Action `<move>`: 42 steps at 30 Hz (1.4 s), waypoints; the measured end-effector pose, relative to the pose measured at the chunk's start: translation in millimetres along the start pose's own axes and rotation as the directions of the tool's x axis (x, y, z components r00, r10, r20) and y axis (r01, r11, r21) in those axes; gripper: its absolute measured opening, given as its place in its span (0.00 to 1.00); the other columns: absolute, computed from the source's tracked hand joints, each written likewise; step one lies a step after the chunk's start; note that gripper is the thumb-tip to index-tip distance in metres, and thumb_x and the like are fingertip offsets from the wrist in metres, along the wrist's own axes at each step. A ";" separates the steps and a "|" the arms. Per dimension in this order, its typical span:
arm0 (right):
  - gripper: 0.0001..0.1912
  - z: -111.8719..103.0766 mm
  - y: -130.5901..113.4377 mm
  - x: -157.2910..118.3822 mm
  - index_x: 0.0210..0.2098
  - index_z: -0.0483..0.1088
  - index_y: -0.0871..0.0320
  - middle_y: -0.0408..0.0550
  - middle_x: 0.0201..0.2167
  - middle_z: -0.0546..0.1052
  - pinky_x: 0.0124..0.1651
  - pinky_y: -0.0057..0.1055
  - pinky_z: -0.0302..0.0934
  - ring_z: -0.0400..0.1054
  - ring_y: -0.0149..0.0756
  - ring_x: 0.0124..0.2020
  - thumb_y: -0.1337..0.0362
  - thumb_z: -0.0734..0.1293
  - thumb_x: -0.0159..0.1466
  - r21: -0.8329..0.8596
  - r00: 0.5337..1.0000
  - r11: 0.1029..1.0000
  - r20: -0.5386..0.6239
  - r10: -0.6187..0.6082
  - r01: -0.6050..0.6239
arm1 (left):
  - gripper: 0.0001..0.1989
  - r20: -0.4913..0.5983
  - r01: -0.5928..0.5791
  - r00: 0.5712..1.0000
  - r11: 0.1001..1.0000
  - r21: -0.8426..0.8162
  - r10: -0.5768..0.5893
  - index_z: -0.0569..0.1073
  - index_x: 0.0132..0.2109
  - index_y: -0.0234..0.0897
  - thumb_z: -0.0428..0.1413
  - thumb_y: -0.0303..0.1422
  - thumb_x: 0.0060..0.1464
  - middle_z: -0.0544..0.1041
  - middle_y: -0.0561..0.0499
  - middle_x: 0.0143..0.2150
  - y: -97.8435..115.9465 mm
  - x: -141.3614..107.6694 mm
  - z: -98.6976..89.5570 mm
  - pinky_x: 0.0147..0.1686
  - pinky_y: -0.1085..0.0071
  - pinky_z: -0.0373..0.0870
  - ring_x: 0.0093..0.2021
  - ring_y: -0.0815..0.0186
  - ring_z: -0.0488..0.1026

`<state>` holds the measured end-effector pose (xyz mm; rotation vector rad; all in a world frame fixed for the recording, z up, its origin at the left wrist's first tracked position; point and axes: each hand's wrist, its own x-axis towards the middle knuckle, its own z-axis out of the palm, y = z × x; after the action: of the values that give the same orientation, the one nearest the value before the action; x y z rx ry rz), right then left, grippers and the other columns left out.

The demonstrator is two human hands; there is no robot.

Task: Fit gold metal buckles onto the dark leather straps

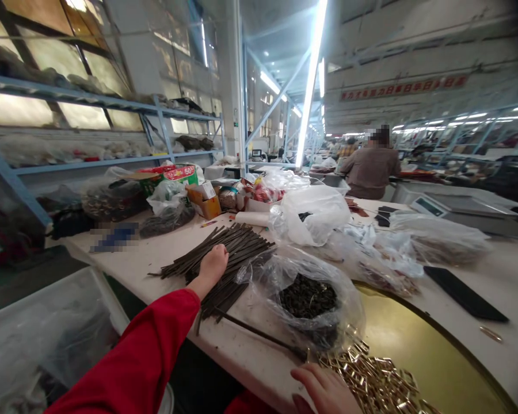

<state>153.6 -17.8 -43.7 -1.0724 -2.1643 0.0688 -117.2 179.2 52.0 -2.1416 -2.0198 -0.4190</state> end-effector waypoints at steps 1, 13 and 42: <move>0.09 -6.4 -5.6 2.7 0.40 0.67 0.53 0.45 0.32 0.76 0.34 0.28 0.64 0.71 0.34 0.31 0.62 0.60 0.60 0.123 0.989 0.982 -0.001 0.146 -0.145 | 0.08 -0.004 -0.045 0.999 0.999 -0.028 0.045 0.66 0.39 0.33 0.45 0.31 0.57 0.72 0.45 0.37 8.4 -9.6 -8.5 0.35 0.71 0.65 0.36 0.65 0.71; 0.19 -58.0 -5.4 28.7 0.27 0.63 0.58 0.34 0.13 0.59 0.18 0.21 0.44 0.50 0.22 0.14 0.48 0.66 0.52 0.847 0.516 0.072 0.251 0.819 -0.526 | 0.08 0.356 -0.073 0.824 0.707 -0.703 0.440 0.66 0.38 0.35 0.49 0.33 0.51 0.70 0.51 0.31 80.8 -172.6 -30.5 0.30 0.72 0.61 0.30 0.67 0.67; 0.08 -24.6 128.9 93.4 0.32 0.71 0.57 0.48 0.29 0.75 0.28 0.27 0.50 0.66 0.34 0.29 0.62 0.61 0.57 -0.404 0.651 0.808 0.481 0.587 -0.429 | 0.13 0.789 0.889 0.424 -0.039 -0.456 0.446 0.66 0.39 0.33 0.47 0.25 0.42 0.70 0.56 0.21 111.8 -137.1 -7.2 0.11 0.82 0.49 0.12 0.78 0.58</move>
<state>218.1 127.0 -15.6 -2.0311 -2.3512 0.4537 -12.7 39.3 23.4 -2.8201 -3.7910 -1.7408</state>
